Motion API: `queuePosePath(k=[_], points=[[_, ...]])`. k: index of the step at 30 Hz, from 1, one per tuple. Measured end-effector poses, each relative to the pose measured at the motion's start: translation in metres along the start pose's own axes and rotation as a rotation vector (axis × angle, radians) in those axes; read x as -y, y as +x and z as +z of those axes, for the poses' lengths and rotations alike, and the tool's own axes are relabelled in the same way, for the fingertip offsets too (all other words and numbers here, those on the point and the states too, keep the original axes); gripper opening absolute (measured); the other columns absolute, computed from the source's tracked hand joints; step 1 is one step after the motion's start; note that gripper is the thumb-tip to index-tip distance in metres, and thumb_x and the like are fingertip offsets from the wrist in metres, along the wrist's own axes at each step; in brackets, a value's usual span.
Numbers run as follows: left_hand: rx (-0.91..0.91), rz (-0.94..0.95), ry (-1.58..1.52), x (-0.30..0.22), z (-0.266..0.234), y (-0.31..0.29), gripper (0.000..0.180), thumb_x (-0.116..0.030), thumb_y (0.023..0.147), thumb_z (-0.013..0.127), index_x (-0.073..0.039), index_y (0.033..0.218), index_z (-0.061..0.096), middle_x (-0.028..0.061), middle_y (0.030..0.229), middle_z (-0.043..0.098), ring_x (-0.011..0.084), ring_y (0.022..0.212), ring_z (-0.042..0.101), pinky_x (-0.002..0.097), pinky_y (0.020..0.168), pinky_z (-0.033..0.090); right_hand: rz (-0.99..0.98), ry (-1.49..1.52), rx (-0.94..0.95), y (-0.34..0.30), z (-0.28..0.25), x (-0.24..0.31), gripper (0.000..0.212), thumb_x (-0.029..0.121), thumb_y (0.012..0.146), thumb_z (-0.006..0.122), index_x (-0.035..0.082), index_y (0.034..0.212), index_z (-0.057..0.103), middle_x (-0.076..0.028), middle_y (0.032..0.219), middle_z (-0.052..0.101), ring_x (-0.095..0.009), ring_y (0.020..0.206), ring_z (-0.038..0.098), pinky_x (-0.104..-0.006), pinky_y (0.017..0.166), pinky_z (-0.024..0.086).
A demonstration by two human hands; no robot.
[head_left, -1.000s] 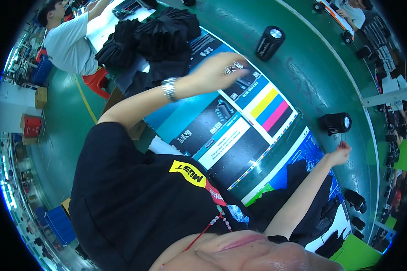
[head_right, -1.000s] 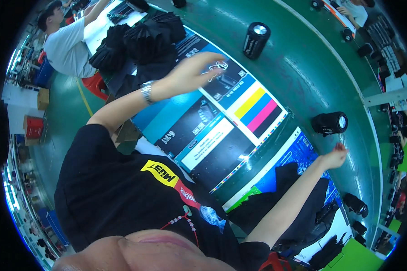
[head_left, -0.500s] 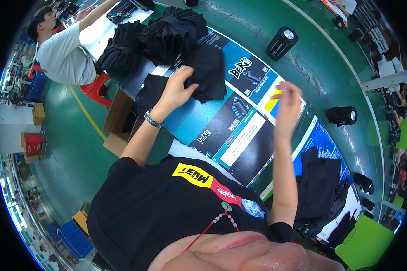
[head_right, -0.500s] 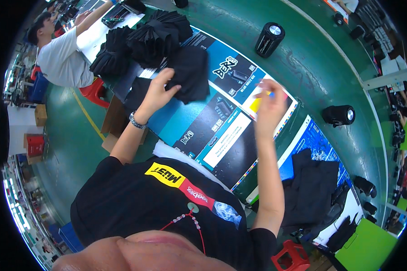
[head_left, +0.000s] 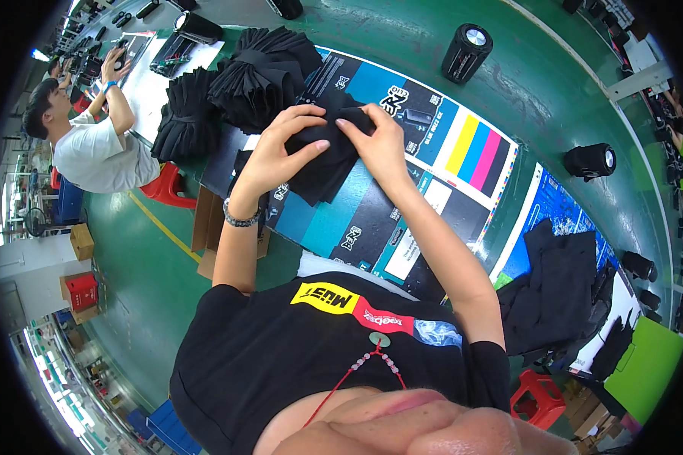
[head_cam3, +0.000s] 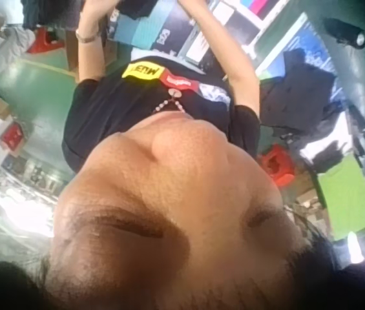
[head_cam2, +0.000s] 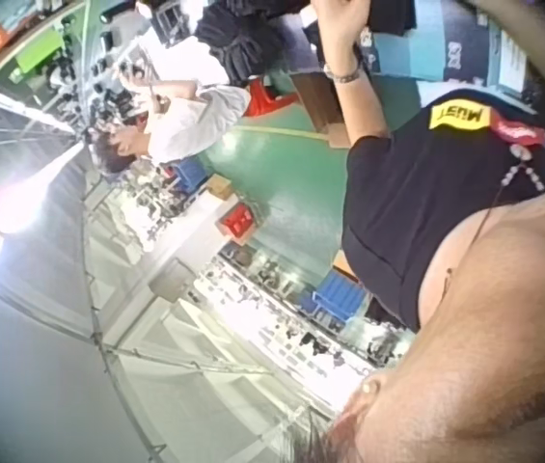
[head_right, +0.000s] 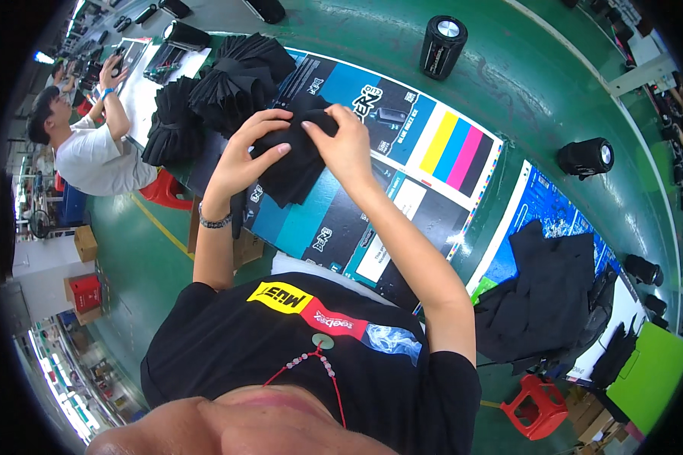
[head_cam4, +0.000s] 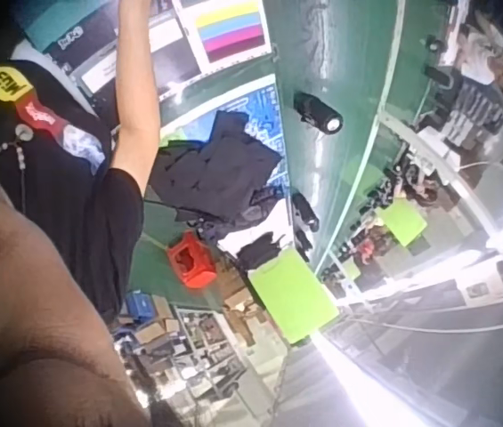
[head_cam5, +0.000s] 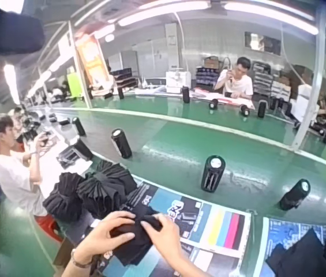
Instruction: The person fits black fabric covers over cylindrical electronic components by hand and positions them on a workstation table.
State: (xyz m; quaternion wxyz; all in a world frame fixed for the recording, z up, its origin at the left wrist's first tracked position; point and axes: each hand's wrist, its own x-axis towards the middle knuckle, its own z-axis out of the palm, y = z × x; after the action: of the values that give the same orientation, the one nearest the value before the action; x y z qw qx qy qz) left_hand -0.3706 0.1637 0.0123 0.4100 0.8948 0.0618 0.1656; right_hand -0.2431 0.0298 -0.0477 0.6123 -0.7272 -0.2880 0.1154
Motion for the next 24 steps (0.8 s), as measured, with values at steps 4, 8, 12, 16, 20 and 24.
queuePosePath(k=[4,8,12,16,20,24], points=[[-0.022,0.083,0.313,0.002,0.015,0.015,0.020,-0.006,0.077,0.071,0.002,0.095,0.065,0.0089,0.108,0.062,0.0233,0.104,0.057,0.0325,0.089,0.044,-0.186,0.077,-0.090,0.002,-0.008,0.012,0.022,0.016,0.074,0.074,-0.002,0.083,0.064,-0.009,0.092,0.065,-0.022,0.078,0.060,-0.0306,0.074,0.046],[-0.153,0.022,-0.292,-0.015,0.032,0.033,0.016,-0.010,0.086,0.066,0.005,0.090,0.063,0.0072,0.087,0.062,0.0167,0.082,0.058,0.0262,0.075,0.044,0.257,1.002,0.243,-0.003,-0.049,0.043,0.025,0.022,0.093,0.058,0.002,0.106,0.063,-0.008,0.111,0.064,-0.015,0.100,0.060,-0.0285,0.090,0.045],[-0.290,0.089,-0.452,-0.031,0.066,0.059,0.019,-0.010,0.093,0.055,0.007,0.095,0.062,0.0070,0.090,0.061,0.0135,0.086,0.057,0.0257,0.079,0.043,0.311,1.214,0.132,-0.013,-0.078,0.056,0.045,0.038,0.101,0.036,0.003,0.126,0.051,-0.011,0.123,0.059,-0.022,0.113,0.056,-0.0370,0.098,0.043],[-0.257,-0.082,-0.746,-0.057,0.102,0.073,0.024,-0.020,0.099,0.050,0.001,0.102,0.061,-0.0011,0.089,0.058,0.0042,0.078,0.052,0.0174,0.067,0.040,0.204,1.396,0.101,-0.026,-0.100,0.064,0.047,0.036,0.101,0.035,0.005,0.134,0.044,-0.011,0.135,0.049,-0.022,0.125,0.046,-0.0406,0.103,0.037],[-0.369,-0.024,-0.659,-0.071,0.128,0.079,0.021,-0.015,0.095,0.053,0.005,0.099,0.062,0.0091,0.099,0.057,0.0176,0.095,0.055,0.0269,0.085,0.043,0.056,1.113,-0.031,-0.036,-0.106,0.045,0.041,0.023,0.098,0.045,0.003,0.134,0.044,-0.010,0.137,0.048,-0.020,0.126,0.044,-0.0374,0.104,0.036],[-0.329,0.234,-0.351,-0.063,0.155,0.068,0.010,-0.008,0.086,0.061,0.000,0.092,0.062,0.0118,0.109,0.054,0.0290,0.107,0.052,0.0352,0.094,0.041,0.059,0.685,-0.222,-0.051,-0.121,0.015,0.036,0.008,0.093,0.055,0.001,0.128,0.050,-0.010,0.124,0.057,-0.018,0.110,0.057,-0.0310,0.095,0.046]])
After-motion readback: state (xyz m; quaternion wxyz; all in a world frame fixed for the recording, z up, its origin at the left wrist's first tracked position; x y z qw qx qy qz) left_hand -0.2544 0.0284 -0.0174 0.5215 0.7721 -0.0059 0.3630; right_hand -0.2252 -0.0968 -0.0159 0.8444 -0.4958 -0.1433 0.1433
